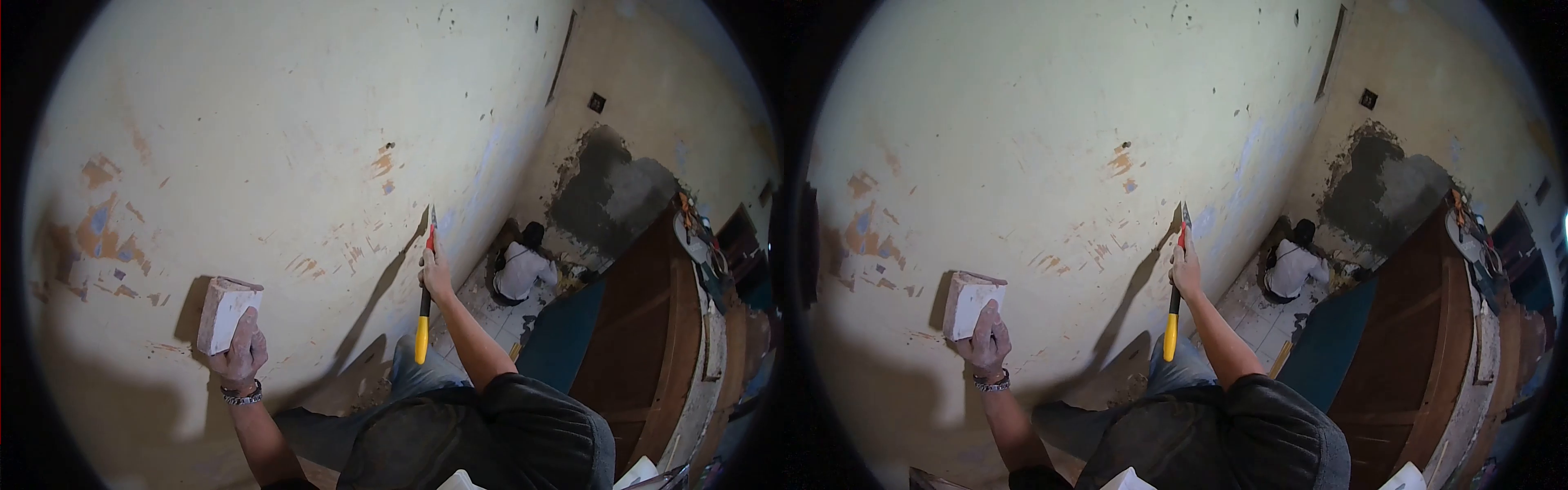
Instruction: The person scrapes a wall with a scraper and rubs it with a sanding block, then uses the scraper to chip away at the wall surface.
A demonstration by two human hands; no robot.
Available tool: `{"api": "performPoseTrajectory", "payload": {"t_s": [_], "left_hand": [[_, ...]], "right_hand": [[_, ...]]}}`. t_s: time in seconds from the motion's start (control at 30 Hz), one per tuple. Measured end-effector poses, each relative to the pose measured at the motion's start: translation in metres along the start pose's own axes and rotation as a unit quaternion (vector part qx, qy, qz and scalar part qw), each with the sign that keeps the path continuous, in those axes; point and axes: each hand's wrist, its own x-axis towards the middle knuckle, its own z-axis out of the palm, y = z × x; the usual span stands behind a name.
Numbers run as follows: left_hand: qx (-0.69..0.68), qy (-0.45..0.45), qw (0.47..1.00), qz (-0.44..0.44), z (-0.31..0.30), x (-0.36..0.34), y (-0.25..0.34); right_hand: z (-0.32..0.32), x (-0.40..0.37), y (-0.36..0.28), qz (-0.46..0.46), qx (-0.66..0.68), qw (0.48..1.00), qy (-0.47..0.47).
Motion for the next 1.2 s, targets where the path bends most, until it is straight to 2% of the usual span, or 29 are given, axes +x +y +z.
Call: {"api": "performPoseTrajectory", "payload": {"t_s": [0.1, 0.3, 0.37, 0.47, 0.7, 0.77, 0.9, 0.97, 1.0, 1.07, 1.13, 1.2], "left_hand": [[-0.013, -0.032, 0.997, -0.066, 0.001, -0.014, -0.003], [0.065, -0.029, 0.997, -0.032, 0.0, -0.011, -0.002], [0.022, -0.019, 0.999, -0.036, 0.001, -0.012, -0.004], [0.051, -0.002, 0.998, -0.027, 0.002, -0.014, -0.004], [0.028, -0.008, 0.999, -0.035, 0.001, -0.012, 0.0], [0.042, -0.011, 0.998, -0.042, 0.001, -0.012, -0.001], [0.056, 0.002, 0.998, -0.009, 0.003, -0.021, -0.008], [0.013, -0.016, 0.999, -0.049, 0.002, -0.031, -0.01], [-0.002, -0.022, 0.998, -0.062, 0.002, -0.031, -0.009], [0.052, -0.01, 0.998, -0.03, 0.002, -0.014, -0.003], [0.071, -0.001, 0.997, -0.024, 0.002, -0.01, -0.002], [0.082, -0.003, 0.996, -0.017, 0.001, -0.014, -0.002]], "right_hand": [[0.007, 0.004, 0.004, -0.01, -0.002, 1.0, 0.0], [0.016, 0.008, 0.003, -0.026, -0.031, 0.999, -0.005], [0.016, 0.008, 0.005, -0.035, -0.036, 0.999, -0.001], [0.022, 0.01, 0.012, -0.043, -0.055, 0.997, 0.031], [0.028, 0.017, 0.027, -0.094, -0.08, 0.992, 0.034], [0.03, 0.003, 0.007, -0.044, -0.011, 0.999, 0.018], [0.033, 0.018, 0.008, -0.088, -0.039, 0.995, 0.033], [0.033, 0.024, -0.02, -0.035, 0.074, 0.995, 0.048], [0.032, 0.019, -0.015, -0.035, 0.074, 0.995, 0.05], [0.032, 0.014, 0.001, -0.079, -0.007, 0.996, 0.03], [0.026, 0.01, -0.01, -0.055, -0.001, 0.998, 0.01], [0.023, 0.02, -0.018, -0.011, 0.027, 0.999, 0.04]]}}
